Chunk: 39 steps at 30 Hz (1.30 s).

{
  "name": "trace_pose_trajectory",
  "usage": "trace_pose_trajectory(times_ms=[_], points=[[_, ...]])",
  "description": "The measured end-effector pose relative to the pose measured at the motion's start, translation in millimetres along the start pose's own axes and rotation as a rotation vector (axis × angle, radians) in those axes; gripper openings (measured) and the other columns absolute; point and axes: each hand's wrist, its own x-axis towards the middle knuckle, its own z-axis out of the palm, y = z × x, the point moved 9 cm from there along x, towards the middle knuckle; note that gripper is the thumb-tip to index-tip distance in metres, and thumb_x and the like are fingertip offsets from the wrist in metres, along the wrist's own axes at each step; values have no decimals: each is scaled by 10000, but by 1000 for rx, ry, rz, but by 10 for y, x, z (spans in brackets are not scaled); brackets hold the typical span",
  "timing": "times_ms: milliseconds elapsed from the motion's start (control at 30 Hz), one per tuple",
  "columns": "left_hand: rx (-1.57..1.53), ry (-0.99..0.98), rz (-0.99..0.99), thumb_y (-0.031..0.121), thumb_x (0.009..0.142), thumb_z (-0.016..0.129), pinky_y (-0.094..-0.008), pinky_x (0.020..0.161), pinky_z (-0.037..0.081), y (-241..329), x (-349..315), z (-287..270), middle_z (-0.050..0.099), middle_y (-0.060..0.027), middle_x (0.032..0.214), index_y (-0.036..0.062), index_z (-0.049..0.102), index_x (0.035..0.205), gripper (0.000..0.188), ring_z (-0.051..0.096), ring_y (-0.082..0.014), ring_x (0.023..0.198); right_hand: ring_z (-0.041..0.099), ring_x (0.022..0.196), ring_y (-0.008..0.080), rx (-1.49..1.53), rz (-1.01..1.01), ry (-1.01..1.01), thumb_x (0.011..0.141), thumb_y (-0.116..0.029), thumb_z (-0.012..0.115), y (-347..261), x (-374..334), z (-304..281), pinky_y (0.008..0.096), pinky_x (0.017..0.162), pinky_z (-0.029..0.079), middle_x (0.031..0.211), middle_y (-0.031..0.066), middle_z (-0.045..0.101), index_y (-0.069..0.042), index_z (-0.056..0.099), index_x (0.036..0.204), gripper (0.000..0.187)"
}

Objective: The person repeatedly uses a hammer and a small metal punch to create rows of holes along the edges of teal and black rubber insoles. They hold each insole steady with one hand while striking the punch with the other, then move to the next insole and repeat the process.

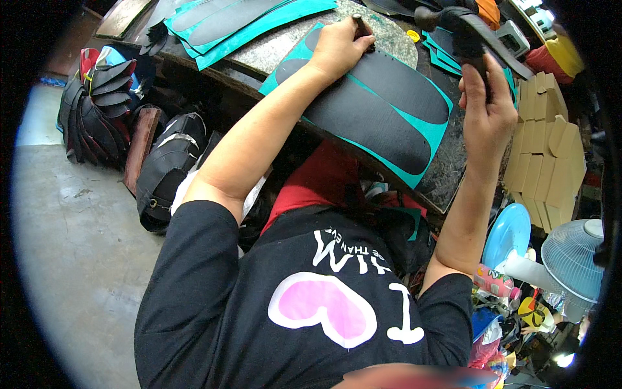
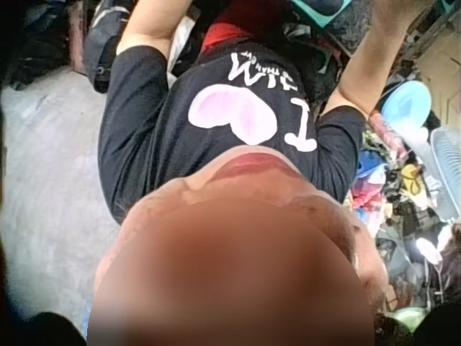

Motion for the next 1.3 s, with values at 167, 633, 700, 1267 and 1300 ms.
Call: trace_pose_trajectory(times_ms=[167,633,700,1267,1300], points=[[271,-150,265,174,880,673,-487,683,532,362,-67,253,668,-205,815,63,592,962,160,656,-416,786,707,874,350,-302,66,-223,940,-355,655,154,-123,392,394,746,546,955,188,714,-72,673,1142,349],[155,-59,262,181,857,690,-476,687,537,444,-52,199,664,-202,755,37,587,944,197,674,-389,767,582,692,80,-95,-243,60,994,-237,616,-141,-122,23,241,631,494,798,50,650,-72,625,1262,315],[223,-114,312,167,858,679,-482,682,536,493,-96,303,659,-209,747,43,571,963,196,672,-398,761,703,868,361,-214,84,-152,944,-307,660,266,-188,280,401,737,540,963,184,714,-96,647,1178,316],[187,-147,250,188,885,668,-466,682,535,527,-55,350,664,-209,790,53,588,941,167,660,-411,774,670,918,410,-263,238,-144,953,-410,606,365,-167,148,432,779,534,973,206,698,-112,642,1200,389],[123,-104,234,152,878,653,-475,675,534,516,-48,317,659,-223,773,44,574,939,147,656,-419,761,674,912,408,-313,241,-122,951,-428,598,463,-192,89,444,770,533,978,196,701,-136,641,1213,394]])
